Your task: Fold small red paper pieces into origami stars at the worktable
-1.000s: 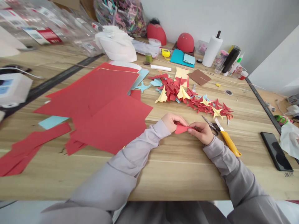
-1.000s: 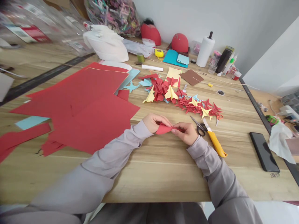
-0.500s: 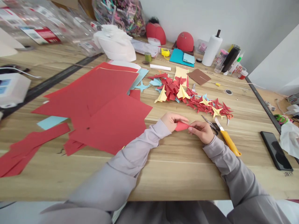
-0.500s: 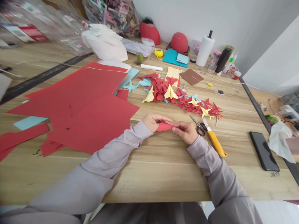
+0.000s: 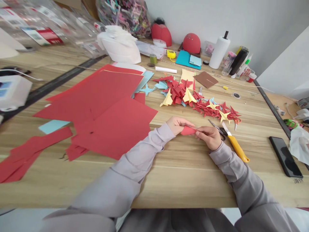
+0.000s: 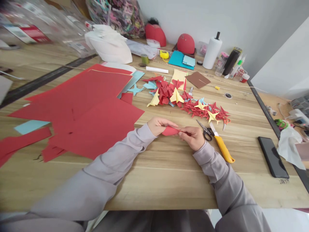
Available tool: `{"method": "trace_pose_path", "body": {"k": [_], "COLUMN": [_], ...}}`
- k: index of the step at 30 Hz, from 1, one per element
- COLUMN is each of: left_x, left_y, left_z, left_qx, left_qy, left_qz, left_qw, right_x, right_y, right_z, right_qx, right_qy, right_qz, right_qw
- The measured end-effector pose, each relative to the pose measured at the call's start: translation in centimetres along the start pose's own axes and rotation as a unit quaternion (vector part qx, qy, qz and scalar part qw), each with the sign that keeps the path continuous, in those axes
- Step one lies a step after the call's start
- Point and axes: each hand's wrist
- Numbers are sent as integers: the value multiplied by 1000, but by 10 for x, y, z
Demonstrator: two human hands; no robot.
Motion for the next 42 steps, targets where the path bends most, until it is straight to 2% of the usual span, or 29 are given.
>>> {"method": "trace_pose_path", "body": {"k": [7, 14, 21, 29, 36, 42], "left_x": [-6, -6, -10, -3, -5, -11], "left_y": [0, -3, -5, -2, -1, -1], "left_z": [0, 1, 2, 1, -1, -4], "left_qx": [35, -14, -7, -6, 17, 34], "left_qy": [-22, 106, 141, 15, -36, -118], "left_qz": [-23, 46, 70, -7, -31, -77], "left_qw": [999, 993, 988, 1000, 999, 989], "right_x": [-2, -6, -6, -5, -3, -4], "right_y": [0, 0, -1, 0, 0, -1], "right_z": [2, 2, 1, 3, 2, 2], "right_qx": [-15, 1, 16, -1, -32, -49], "right_qy": [46, 82, 78, 44, 20, -1], "right_qz": [33, 62, 35, 27, 13, 0], "right_qw": [998, 995, 996, 999, 999, 999]}}
Point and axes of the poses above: each hand's wrist, its own y-axis towards the middle knuckle, its own z-axis out of the palm, x = y × z, and after that the axes turned 10 degrees about -y, right-handed
